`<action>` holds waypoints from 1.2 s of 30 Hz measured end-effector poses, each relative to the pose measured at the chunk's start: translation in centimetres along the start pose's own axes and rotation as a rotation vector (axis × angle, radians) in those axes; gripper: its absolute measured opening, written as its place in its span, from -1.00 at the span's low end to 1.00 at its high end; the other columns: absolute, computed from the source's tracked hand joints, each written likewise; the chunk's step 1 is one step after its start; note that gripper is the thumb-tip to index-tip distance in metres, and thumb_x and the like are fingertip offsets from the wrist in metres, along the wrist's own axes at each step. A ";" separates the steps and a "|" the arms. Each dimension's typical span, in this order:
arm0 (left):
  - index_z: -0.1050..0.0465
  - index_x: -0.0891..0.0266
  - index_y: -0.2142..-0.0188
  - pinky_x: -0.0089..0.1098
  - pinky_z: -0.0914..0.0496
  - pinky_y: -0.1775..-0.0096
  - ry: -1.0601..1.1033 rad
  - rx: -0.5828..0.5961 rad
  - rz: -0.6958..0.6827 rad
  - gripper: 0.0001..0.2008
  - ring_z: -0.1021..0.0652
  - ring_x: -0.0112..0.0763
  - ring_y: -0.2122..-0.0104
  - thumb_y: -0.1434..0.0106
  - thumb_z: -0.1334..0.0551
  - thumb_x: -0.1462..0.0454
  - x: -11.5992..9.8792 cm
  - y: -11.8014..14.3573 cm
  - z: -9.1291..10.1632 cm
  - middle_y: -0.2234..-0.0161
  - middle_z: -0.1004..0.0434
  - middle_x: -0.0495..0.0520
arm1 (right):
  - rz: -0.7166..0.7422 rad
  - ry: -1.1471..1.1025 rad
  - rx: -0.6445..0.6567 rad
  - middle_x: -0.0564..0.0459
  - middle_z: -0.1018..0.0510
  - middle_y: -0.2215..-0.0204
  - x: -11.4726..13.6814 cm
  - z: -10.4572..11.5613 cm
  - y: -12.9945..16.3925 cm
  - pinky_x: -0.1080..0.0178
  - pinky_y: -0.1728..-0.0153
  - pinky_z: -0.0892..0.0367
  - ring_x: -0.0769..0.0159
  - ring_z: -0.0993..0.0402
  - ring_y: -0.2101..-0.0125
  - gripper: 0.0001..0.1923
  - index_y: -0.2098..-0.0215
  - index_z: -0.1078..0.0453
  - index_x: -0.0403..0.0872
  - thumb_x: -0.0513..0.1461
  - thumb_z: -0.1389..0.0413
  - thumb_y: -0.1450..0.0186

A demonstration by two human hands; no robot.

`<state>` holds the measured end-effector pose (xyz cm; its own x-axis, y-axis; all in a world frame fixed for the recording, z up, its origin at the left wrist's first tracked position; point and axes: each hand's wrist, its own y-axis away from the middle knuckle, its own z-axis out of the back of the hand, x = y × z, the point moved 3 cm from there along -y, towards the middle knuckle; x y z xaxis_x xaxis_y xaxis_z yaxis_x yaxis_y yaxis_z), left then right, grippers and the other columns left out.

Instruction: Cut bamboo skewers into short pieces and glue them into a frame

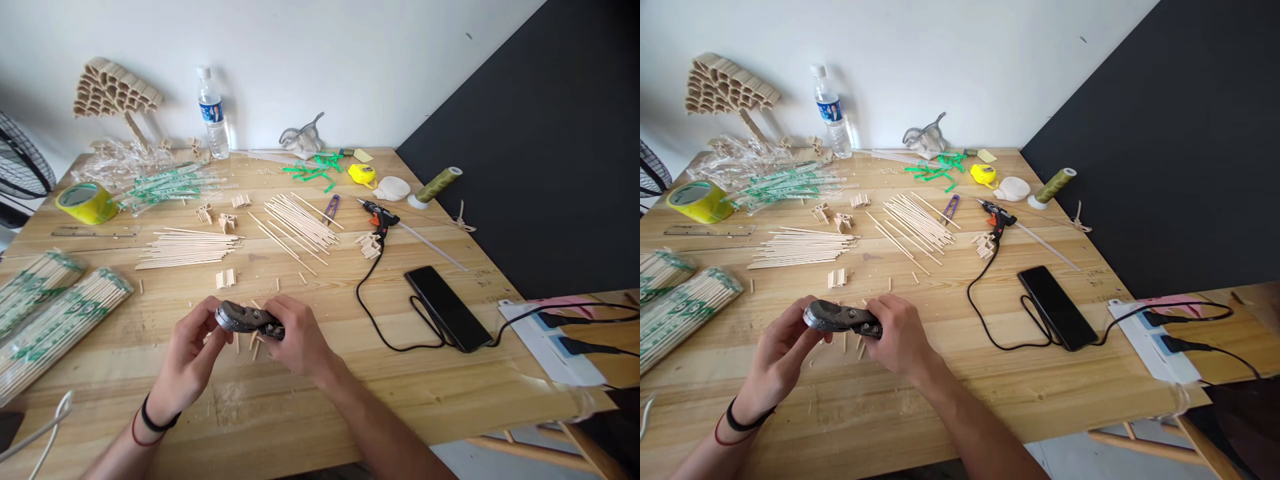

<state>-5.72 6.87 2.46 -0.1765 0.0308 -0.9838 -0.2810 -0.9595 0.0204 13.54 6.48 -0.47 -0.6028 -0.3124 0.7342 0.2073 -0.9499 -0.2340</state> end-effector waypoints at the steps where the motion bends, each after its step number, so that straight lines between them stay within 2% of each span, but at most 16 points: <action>1: -0.48 0.20 0.21 -0.37 -0.32 0.31 -0.001 0.002 0.000 -0.78 -0.43 -0.33 0.35 -0.46 -0.23 0.10 0.0 0.0 0.0 0.36 -0.42 0.04 | 0.000 -0.001 0.002 0.09 -0.48 0.43 0.0 0.0 0.0 0.27 0.36 -0.20 0.24 -0.39 0.39 -0.76 0.40 -0.30 -0.01 -0.37 -0.26 -0.10; 36: -0.51 0.21 0.20 -0.38 -0.32 0.32 -0.008 -0.013 -0.012 -0.79 -0.44 -0.34 0.37 -0.45 -0.24 0.12 0.0 0.0 0.0 0.39 -0.43 0.03 | -0.004 -0.022 0.009 0.09 -0.48 0.44 0.0 0.1 -0.1 0.27 0.37 -0.20 0.24 -0.38 0.40 -0.76 0.41 -0.30 -0.01 -0.37 -0.27 -0.11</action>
<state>-5.70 6.91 2.47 -0.1813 0.0444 -0.9824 -0.2712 -0.9625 0.0066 13.62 6.52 -0.34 -0.5867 -0.3085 0.7487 0.2119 -0.9509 -0.2258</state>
